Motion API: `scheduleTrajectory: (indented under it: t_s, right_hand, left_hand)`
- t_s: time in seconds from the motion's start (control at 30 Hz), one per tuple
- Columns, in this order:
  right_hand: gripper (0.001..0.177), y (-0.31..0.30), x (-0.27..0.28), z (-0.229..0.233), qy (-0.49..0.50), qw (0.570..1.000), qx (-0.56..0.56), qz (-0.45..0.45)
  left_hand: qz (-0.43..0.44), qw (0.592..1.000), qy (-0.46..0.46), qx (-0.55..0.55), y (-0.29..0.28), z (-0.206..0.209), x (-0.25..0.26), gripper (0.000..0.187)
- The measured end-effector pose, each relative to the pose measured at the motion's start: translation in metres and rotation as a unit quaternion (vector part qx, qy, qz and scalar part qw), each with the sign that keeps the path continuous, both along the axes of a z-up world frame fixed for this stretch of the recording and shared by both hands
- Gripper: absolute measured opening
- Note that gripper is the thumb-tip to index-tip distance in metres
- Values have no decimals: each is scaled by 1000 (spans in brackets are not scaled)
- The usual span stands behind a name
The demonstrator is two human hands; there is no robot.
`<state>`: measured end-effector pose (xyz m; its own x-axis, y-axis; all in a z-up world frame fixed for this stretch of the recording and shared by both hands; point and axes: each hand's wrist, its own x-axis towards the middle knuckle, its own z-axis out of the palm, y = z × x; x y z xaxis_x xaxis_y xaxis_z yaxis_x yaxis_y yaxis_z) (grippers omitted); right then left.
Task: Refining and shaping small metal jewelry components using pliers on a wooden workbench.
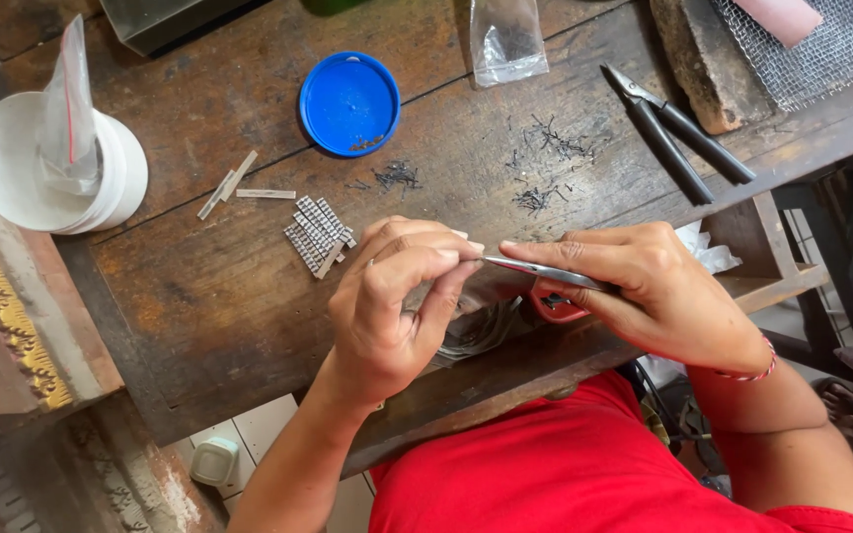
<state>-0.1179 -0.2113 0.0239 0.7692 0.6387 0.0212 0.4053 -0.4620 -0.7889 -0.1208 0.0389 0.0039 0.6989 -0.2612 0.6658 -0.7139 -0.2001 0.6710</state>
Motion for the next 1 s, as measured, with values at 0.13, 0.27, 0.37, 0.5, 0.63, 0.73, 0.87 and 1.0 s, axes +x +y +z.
scheduleTrajectory:
  t_s: [0.13, 0.27, 0.37, 0.5, 0.63, 0.73, 0.87, 1.0]
  right_hand:
    - [41, -1, 2, 2, 15, 1000, -5, 6]
    - [39, -4, 5, 4, 42, 999, 0, 21]
    - [40, -4, 9, 5, 66, 996, 24, 50]
    - [41, -3, 11, 2, 80, 993, 50, 70]
    - [38, -4, 5, 0, 72, 996, 54, 26]
    - [34, -3, 2, 6, -16, 999, 27, -45]
    - [43, -7, 3, 7, -18, 999, -28, -8]
    - [42, -9, 8, 5, 0, 999, -28, 42]
  left_hand:
    - [-2, 1000, -23, 13, 0, -1, 2, 22]
    - [-36, 998, -43, 35, 6, -5, 3, 29]
    - [-54, 997, -41, 46, 8, -8, 2, 31]
    - [-69, 996, -34, 47, 10, -8, 2, 31]
    - [-56, 997, -11, 52, 7, -8, 3, 27]
    - [-32, 998, 21, 47, 4, -11, 1, 31]
    - [-34, 998, 20, 43, 3, -9, 1, 32]
    - [-51, 997, 26, 45, 4, -4, 0, 28]
